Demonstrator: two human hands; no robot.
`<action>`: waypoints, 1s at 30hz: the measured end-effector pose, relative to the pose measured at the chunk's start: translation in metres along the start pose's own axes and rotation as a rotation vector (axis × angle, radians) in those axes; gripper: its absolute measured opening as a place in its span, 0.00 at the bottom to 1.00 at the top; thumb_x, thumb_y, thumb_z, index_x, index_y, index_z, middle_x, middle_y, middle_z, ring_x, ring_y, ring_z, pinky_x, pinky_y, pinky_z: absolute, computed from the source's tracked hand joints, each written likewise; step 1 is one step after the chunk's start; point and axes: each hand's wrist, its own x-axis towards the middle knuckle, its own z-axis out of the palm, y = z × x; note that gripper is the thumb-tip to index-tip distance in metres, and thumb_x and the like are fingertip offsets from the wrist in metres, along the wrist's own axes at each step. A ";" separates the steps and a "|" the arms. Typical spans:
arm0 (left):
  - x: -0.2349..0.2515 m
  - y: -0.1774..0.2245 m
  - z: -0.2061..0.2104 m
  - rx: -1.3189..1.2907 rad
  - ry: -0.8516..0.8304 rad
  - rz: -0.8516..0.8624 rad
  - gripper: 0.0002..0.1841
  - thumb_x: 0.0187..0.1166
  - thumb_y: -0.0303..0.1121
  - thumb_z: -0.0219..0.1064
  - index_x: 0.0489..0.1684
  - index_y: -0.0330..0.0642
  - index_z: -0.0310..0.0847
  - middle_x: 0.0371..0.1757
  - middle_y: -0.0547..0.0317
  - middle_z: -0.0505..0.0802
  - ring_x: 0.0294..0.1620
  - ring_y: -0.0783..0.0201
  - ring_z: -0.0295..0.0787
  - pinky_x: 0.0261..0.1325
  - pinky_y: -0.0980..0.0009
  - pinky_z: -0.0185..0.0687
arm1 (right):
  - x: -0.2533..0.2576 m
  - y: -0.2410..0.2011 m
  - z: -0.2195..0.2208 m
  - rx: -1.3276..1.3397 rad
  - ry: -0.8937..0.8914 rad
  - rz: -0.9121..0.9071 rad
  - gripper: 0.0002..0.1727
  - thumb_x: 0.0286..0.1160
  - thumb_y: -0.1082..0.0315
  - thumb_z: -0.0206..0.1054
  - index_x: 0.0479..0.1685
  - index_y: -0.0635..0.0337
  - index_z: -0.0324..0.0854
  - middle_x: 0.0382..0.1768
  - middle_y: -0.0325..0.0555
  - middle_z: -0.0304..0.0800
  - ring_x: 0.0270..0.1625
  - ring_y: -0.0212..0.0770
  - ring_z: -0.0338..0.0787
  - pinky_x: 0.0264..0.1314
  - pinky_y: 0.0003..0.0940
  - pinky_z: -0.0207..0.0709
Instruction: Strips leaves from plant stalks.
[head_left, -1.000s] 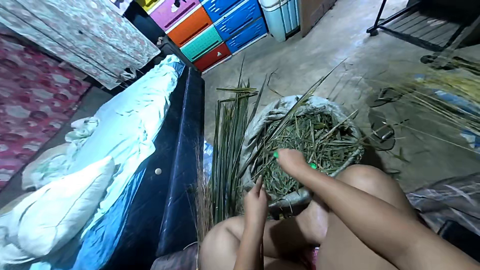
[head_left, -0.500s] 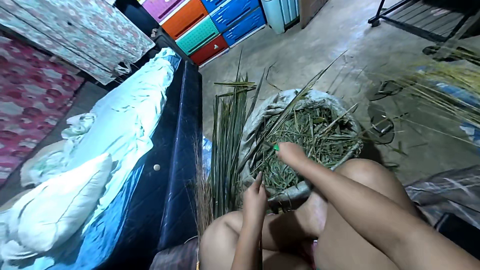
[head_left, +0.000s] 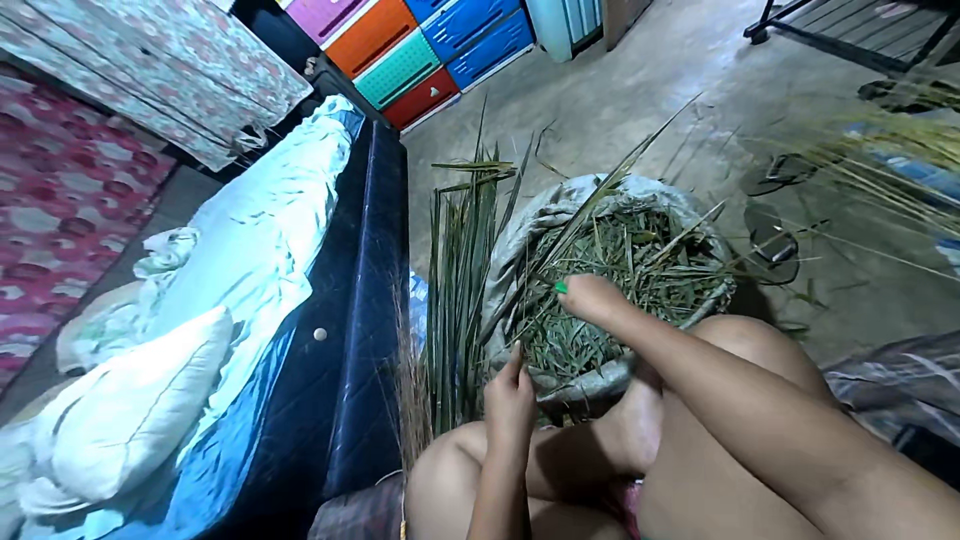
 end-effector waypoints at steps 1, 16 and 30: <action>0.001 0.000 -0.001 0.041 0.015 0.004 0.22 0.91 0.30 0.54 0.82 0.45 0.77 0.31 0.53 0.93 0.26 0.63 0.85 0.36 0.62 0.82 | -0.008 -0.004 0.003 0.027 -0.045 -0.055 0.23 0.92 0.57 0.53 0.62 0.68 0.83 0.61 0.67 0.87 0.67 0.65 0.87 0.66 0.68 0.75; -0.002 0.006 -0.002 0.058 0.057 0.066 0.22 0.89 0.28 0.55 0.81 0.44 0.78 0.36 0.51 0.95 0.32 0.60 0.88 0.44 0.59 0.84 | -0.018 -0.020 0.032 -0.096 0.026 -0.101 0.20 0.88 0.60 0.60 0.65 0.66 0.81 0.63 0.66 0.88 0.69 0.67 0.87 0.64 0.68 0.78; -0.008 0.016 0.002 -0.446 -0.210 -0.086 0.22 0.91 0.27 0.56 0.81 0.33 0.72 0.29 0.58 0.90 0.10 0.75 0.70 0.15 0.78 0.69 | -0.001 -0.001 0.014 0.545 -0.009 -0.150 0.17 0.93 0.60 0.56 0.63 0.65 0.78 0.44 0.54 0.81 0.40 0.45 0.79 0.47 0.45 0.74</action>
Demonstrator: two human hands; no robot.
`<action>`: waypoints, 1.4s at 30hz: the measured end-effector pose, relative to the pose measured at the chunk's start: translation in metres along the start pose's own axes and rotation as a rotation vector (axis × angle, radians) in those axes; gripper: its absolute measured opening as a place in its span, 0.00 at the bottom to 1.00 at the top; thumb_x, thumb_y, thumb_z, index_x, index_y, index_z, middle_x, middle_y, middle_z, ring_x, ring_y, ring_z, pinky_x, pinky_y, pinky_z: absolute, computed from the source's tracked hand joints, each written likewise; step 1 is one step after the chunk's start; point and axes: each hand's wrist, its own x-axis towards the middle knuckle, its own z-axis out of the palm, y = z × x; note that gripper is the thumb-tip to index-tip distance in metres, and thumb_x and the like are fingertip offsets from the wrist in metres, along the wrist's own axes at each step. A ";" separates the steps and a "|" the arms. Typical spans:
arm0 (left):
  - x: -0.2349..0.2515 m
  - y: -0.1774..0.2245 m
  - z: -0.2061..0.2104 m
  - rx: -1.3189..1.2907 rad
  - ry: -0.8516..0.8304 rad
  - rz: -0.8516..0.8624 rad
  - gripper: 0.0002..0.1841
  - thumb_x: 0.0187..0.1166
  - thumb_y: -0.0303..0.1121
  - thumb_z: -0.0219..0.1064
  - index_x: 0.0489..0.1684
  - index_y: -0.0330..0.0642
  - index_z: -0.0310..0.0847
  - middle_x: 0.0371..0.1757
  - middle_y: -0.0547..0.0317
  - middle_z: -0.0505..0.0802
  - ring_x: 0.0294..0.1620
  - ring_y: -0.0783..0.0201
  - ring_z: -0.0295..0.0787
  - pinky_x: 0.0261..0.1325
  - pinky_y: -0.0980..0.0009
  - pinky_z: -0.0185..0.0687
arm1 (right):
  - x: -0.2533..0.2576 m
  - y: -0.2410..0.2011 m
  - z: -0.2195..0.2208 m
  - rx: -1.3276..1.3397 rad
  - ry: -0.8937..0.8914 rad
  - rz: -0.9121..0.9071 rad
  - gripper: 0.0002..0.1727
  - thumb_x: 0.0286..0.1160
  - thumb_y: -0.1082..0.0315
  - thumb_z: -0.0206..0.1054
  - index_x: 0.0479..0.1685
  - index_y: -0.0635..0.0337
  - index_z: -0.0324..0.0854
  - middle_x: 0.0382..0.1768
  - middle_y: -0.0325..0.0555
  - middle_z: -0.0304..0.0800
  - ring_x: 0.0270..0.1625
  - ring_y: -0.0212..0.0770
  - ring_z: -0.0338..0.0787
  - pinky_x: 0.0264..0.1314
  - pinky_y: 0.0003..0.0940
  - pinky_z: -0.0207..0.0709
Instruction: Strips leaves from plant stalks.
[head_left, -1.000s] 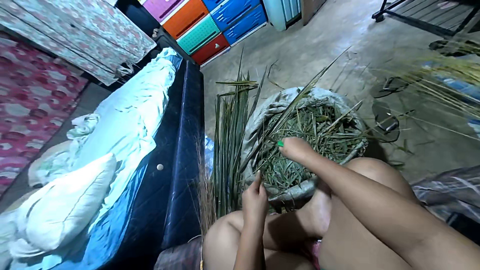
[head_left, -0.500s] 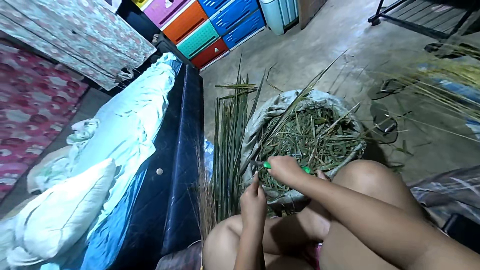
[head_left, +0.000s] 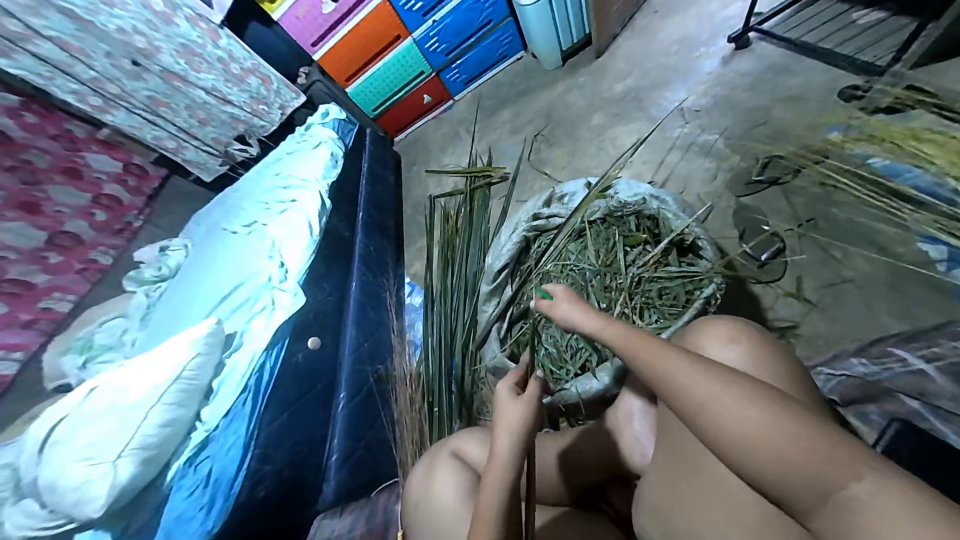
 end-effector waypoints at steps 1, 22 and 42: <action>-0.001 -0.001 0.000 0.000 0.000 -0.005 0.21 0.91 0.28 0.56 0.80 0.32 0.73 0.29 0.58 0.90 0.10 0.75 0.69 0.15 0.78 0.68 | 0.004 0.001 -0.005 -0.007 0.038 -0.002 0.18 0.94 0.60 0.55 0.65 0.65 0.79 0.48 0.56 0.83 0.44 0.47 0.82 0.51 0.47 0.75; 0.019 -0.009 -0.009 0.261 0.156 -0.055 0.20 0.93 0.30 0.50 0.77 0.38 0.78 0.26 0.58 0.89 0.14 0.70 0.71 0.21 0.70 0.68 | -0.030 -0.007 0.029 -0.538 -0.207 0.021 0.22 0.91 0.55 0.55 0.56 0.68 0.84 0.57 0.67 0.88 0.63 0.66 0.88 0.62 0.69 0.76; 0.019 -0.007 -0.004 0.140 0.138 -0.094 0.21 0.93 0.29 0.51 0.81 0.37 0.75 0.24 0.58 0.87 0.10 0.72 0.66 0.15 0.74 0.63 | -0.022 -0.001 0.040 -0.677 -0.122 0.056 0.20 0.89 0.60 0.58 0.61 0.70 0.83 0.63 0.70 0.87 0.68 0.70 0.86 0.63 0.72 0.77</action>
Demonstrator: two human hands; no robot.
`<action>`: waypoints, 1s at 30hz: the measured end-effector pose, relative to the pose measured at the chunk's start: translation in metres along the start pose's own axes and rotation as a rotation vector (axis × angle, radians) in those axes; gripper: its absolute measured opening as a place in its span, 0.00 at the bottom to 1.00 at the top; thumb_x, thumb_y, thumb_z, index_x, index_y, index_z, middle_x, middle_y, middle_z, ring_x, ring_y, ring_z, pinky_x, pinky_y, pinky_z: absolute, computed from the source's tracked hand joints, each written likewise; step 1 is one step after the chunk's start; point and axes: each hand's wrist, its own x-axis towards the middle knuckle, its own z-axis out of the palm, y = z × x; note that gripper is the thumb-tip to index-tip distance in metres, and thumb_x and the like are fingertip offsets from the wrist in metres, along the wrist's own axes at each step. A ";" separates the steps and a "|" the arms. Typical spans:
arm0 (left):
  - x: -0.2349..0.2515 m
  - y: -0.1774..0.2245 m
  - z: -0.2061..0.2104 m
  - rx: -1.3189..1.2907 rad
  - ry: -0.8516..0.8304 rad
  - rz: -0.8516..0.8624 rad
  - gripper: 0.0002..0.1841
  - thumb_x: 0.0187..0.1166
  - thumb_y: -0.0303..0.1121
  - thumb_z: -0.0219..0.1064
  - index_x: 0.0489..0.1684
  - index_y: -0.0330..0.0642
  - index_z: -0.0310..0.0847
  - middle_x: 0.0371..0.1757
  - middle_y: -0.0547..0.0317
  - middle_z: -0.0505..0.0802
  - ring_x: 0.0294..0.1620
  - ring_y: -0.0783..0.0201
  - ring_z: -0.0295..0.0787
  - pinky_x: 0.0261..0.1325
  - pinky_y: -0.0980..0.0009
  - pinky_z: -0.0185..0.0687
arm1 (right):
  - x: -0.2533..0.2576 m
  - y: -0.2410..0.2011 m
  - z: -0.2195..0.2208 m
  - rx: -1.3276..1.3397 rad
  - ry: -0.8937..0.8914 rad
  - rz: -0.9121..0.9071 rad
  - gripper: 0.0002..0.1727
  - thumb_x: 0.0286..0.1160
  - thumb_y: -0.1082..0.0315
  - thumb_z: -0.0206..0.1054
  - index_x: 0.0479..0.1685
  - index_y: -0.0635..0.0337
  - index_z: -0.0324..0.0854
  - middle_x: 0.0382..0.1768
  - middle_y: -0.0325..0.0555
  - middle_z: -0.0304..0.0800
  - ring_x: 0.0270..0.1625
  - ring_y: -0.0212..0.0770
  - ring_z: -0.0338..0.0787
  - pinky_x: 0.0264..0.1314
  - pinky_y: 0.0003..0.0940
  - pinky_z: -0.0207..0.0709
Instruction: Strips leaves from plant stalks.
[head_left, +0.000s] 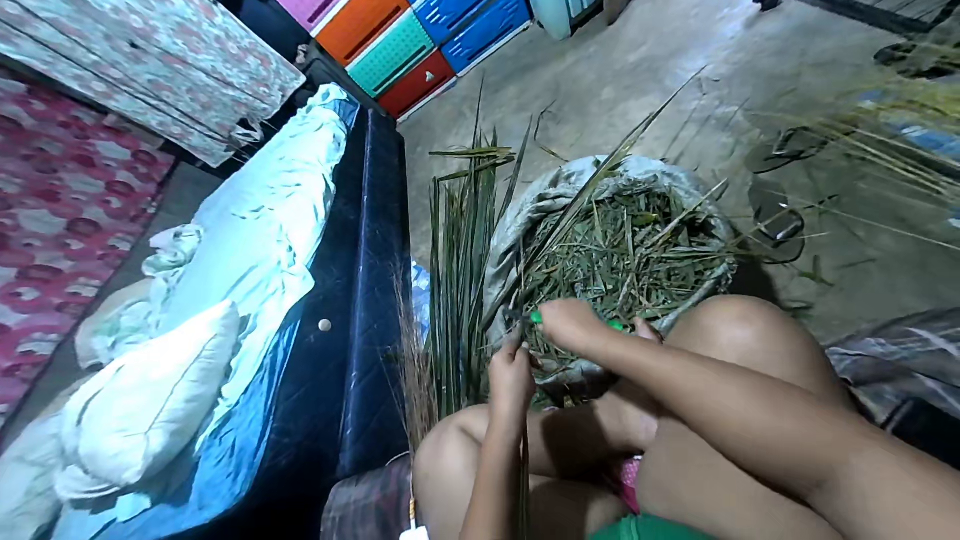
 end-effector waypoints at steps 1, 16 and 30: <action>-0.001 0.000 0.001 -0.003 -0.018 -0.003 0.21 0.93 0.29 0.50 0.83 0.39 0.73 0.24 0.59 0.87 0.10 0.71 0.66 0.15 0.74 0.63 | 0.008 0.006 -0.004 0.000 0.043 0.053 0.20 0.89 0.62 0.58 0.63 0.71 0.82 0.65 0.70 0.86 0.70 0.70 0.86 0.64 0.72 0.77; -0.005 -0.008 -0.003 0.091 -0.006 0.062 0.21 0.93 0.29 0.51 0.82 0.40 0.75 0.23 0.62 0.87 0.13 0.72 0.66 0.19 0.73 0.62 | 0.012 0.009 -0.005 0.040 0.036 0.087 0.20 0.89 0.61 0.57 0.62 0.70 0.83 0.65 0.69 0.86 0.70 0.69 0.86 0.64 0.71 0.76; -0.008 -0.005 -0.007 0.032 0.026 0.126 0.21 0.93 0.29 0.51 0.81 0.37 0.75 0.23 0.62 0.87 0.12 0.73 0.67 0.18 0.74 0.63 | -0.006 -0.002 -0.003 -0.010 -0.037 -0.051 0.21 0.89 0.58 0.57 0.60 0.69 0.83 0.62 0.69 0.87 0.68 0.69 0.86 0.63 0.71 0.76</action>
